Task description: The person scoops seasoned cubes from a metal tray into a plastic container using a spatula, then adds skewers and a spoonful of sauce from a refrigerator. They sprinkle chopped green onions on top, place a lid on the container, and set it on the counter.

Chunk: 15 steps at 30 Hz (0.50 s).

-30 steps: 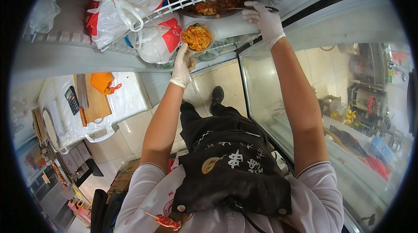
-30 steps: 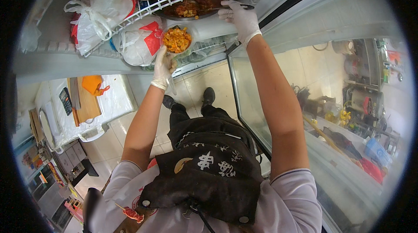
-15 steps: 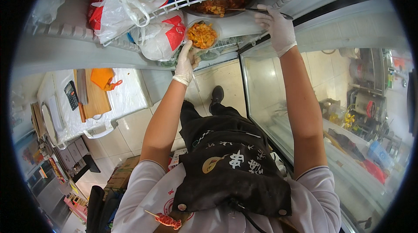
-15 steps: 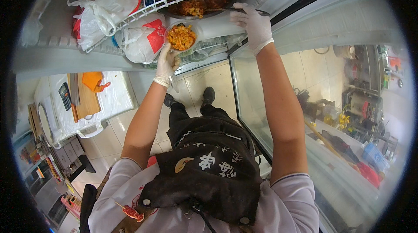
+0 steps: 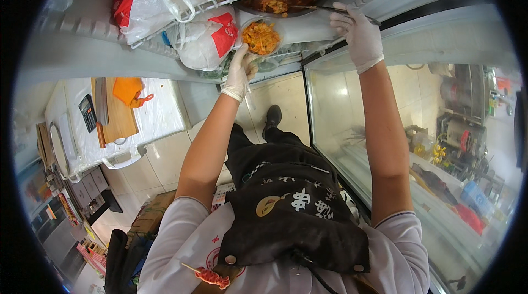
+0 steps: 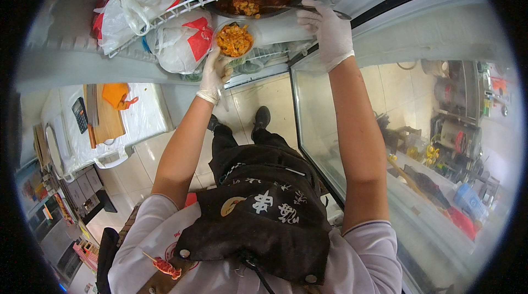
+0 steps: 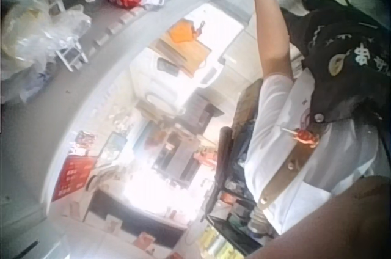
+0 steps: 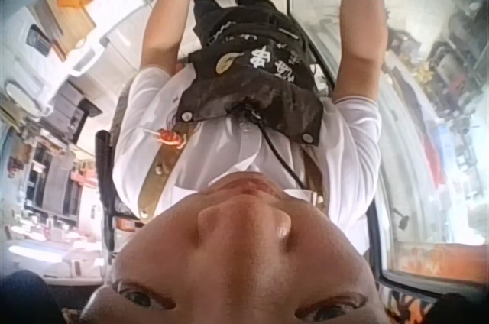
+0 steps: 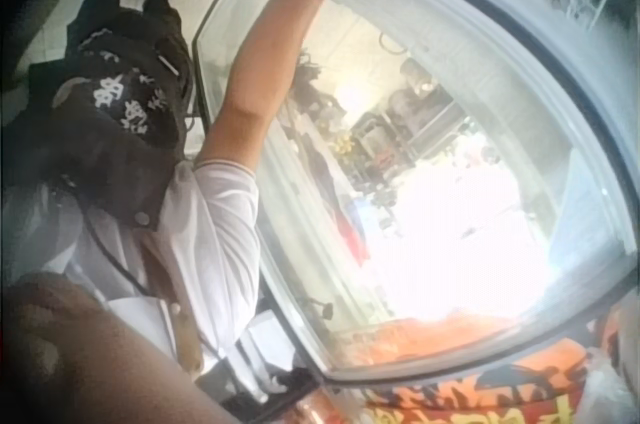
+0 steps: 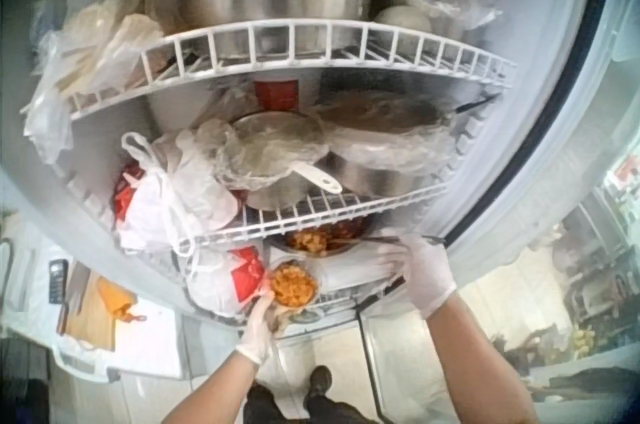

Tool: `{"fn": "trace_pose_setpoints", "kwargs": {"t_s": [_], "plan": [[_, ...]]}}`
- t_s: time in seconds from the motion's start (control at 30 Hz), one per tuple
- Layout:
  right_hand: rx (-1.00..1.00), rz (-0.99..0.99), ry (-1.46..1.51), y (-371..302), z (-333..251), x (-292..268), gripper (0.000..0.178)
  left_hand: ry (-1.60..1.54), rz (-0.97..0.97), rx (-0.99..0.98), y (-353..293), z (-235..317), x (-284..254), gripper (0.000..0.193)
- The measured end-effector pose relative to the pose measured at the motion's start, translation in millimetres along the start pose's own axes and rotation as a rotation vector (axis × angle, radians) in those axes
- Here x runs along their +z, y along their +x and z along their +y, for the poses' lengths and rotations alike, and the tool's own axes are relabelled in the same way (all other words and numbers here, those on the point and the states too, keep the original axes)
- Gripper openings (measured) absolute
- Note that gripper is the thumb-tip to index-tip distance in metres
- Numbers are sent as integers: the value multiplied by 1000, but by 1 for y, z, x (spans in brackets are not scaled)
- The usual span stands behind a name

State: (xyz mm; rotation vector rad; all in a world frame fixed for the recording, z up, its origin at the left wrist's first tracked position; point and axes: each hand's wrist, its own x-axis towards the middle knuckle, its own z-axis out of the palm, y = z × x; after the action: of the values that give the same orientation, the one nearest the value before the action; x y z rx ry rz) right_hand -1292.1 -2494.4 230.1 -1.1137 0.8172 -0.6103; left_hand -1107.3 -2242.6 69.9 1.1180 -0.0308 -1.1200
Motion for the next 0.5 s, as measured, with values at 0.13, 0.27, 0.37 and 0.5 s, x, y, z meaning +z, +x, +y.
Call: {"fn": "trace_pose_setpoints", "kwargs": {"t_s": [0.13, 0.27, 0.37, 0.5], "plan": [[-18, -6, 21, -6, -12, 0, 39, -5, 11, -37, 8, -3, -6, 64], [-17, -20, 38, -12, -23, -1, 40, -21, -31, -42, 16, -8, -12, 62], [-36, -37, 85, -20, -30, -2, 40, -44, -35, -71, 19, -11, -16, 57], [-51, -46, 116, -36, -42, -5, 38, -50, -22, -42, 24, -16, -16, 64]]}}
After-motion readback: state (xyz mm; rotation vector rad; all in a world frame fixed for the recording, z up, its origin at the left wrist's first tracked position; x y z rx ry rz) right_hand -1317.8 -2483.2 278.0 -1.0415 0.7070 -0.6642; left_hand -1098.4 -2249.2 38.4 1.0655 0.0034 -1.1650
